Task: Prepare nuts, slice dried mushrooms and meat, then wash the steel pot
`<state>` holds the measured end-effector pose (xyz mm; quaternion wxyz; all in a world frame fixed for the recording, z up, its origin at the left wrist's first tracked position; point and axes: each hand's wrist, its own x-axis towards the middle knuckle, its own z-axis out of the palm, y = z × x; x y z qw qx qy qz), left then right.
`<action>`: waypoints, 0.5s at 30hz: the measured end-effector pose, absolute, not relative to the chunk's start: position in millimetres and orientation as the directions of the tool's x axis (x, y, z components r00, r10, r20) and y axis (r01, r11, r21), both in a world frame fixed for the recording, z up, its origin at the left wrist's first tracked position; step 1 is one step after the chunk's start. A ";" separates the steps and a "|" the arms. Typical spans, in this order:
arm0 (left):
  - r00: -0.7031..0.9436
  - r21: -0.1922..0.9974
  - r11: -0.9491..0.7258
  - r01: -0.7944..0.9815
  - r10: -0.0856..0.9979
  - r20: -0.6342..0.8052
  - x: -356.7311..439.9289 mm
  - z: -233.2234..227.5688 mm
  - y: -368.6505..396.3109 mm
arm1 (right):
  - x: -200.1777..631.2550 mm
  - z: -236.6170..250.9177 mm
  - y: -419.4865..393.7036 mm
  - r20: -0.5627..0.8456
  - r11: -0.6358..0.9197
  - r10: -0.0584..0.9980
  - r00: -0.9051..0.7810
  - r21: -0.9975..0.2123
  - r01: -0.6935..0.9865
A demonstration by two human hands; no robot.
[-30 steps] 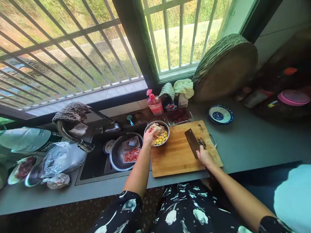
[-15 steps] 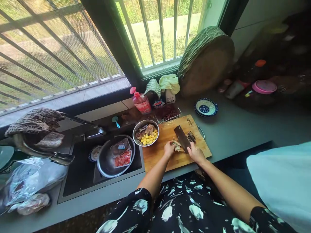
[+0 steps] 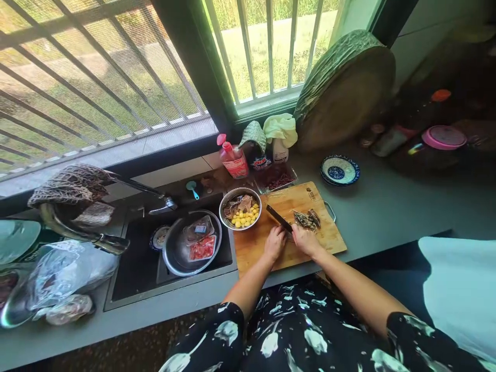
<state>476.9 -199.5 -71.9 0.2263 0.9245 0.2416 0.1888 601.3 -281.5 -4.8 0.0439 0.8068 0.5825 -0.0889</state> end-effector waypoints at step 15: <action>0.806 0.521 -0.810 0.269 0.485 0.338 470.0 -97.7 -198.3 | 593.9 4.1 -253.4 -0.370 -0.252 0.899 0.235 0.002 0.968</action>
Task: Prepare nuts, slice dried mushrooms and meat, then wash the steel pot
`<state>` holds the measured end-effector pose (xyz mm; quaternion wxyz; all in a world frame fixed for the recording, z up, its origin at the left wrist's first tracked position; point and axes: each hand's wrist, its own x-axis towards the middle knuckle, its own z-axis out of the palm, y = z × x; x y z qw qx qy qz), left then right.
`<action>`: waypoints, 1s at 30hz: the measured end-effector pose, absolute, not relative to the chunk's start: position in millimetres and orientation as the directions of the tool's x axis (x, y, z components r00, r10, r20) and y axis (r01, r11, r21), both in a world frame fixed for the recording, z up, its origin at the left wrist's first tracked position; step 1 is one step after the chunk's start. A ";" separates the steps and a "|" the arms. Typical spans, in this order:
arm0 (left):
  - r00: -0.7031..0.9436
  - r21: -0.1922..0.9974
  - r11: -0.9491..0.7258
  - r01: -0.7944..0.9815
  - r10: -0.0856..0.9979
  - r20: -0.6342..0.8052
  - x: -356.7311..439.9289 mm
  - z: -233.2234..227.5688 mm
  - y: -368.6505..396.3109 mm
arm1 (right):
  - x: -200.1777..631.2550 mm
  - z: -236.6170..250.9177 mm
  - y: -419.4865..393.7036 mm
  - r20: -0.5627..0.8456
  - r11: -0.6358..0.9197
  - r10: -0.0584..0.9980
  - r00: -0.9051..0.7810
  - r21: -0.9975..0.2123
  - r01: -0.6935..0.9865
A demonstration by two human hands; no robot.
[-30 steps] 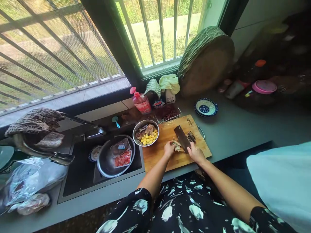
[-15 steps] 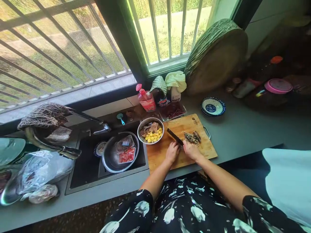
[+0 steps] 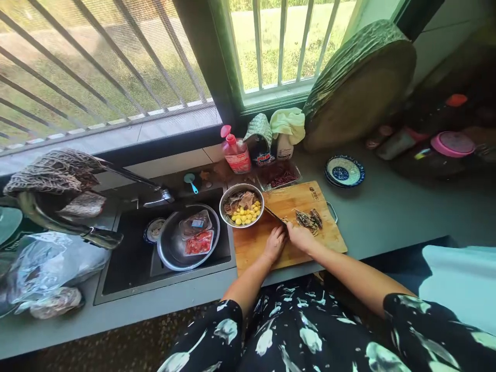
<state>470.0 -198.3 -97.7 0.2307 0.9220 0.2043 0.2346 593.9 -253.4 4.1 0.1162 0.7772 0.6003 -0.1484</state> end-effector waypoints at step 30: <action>0.857 0.531 -0.831 0.164 0.387 0.342 468.2 -79.8 -184.9 | 595.5 -9.0 -316.5 -0.411 -0.404 0.827 0.383 0.040 0.914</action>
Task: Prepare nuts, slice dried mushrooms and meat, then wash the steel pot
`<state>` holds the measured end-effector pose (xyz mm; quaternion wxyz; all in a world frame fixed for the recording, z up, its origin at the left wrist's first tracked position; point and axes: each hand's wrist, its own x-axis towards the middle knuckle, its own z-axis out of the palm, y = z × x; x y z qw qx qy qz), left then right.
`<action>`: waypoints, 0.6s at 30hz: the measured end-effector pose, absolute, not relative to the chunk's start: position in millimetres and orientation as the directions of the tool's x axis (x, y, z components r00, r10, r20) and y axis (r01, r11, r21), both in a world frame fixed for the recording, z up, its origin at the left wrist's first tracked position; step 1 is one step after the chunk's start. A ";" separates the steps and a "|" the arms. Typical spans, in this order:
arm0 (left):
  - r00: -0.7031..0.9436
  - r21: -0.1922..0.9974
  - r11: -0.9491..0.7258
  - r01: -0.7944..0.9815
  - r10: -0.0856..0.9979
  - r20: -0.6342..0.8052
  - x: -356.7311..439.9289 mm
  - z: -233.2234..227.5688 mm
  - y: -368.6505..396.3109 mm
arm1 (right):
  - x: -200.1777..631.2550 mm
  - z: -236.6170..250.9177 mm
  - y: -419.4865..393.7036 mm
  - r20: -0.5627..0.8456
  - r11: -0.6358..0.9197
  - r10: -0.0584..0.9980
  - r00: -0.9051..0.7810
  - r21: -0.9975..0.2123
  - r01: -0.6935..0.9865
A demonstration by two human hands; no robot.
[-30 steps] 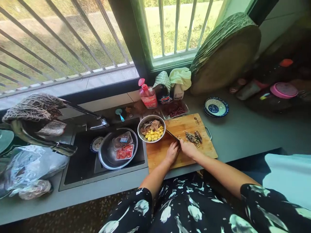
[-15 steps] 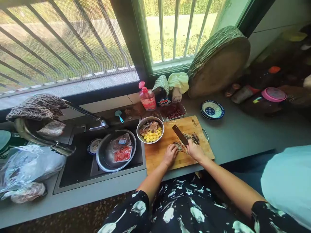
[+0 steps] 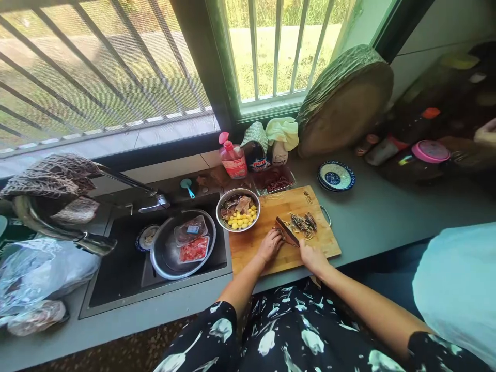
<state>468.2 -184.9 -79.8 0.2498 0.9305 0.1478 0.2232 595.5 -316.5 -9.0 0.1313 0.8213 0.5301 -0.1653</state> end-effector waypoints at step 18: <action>0.856 0.540 -0.834 0.111 0.357 0.375 472.4 -85.1 -191.3 | 586.3 8.2 -301.8 -0.314 -0.488 0.831 0.458 -0.019 0.873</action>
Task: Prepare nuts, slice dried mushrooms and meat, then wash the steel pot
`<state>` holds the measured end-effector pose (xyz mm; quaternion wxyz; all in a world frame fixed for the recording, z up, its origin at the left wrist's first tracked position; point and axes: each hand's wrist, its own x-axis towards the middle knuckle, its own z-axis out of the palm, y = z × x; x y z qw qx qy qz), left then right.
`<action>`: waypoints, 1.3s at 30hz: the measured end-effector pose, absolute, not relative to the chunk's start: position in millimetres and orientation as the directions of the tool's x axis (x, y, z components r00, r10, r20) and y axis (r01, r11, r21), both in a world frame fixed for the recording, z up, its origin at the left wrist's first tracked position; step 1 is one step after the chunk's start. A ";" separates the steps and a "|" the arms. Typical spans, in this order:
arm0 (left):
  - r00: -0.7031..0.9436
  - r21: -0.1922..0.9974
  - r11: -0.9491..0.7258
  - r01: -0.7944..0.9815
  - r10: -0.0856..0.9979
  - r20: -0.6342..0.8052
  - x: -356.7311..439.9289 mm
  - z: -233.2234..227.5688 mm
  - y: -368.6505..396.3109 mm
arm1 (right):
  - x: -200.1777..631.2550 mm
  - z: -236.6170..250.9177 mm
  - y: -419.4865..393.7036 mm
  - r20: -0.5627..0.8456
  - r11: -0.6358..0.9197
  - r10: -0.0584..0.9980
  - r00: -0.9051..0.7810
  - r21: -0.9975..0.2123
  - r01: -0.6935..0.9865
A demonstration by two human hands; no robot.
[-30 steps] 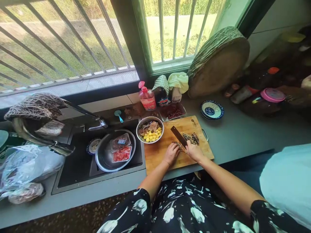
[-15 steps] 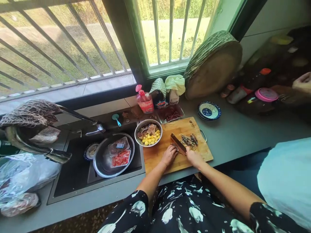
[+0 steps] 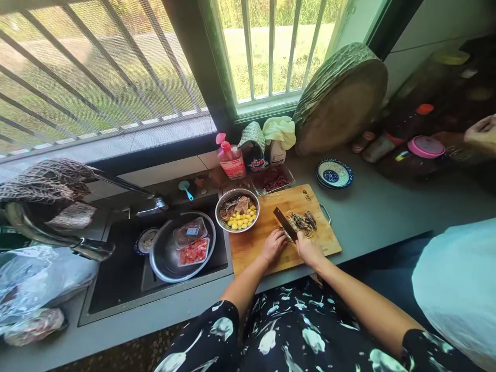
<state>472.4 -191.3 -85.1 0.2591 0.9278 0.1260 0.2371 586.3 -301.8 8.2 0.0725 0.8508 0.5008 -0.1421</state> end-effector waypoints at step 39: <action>0.714 0.669 -0.705 0.234 0.592 0.374 476.0 -63.9 -179.6 | 623.5 -0.1 -310.7 -0.332 -0.558 0.792 0.513 -0.049 0.829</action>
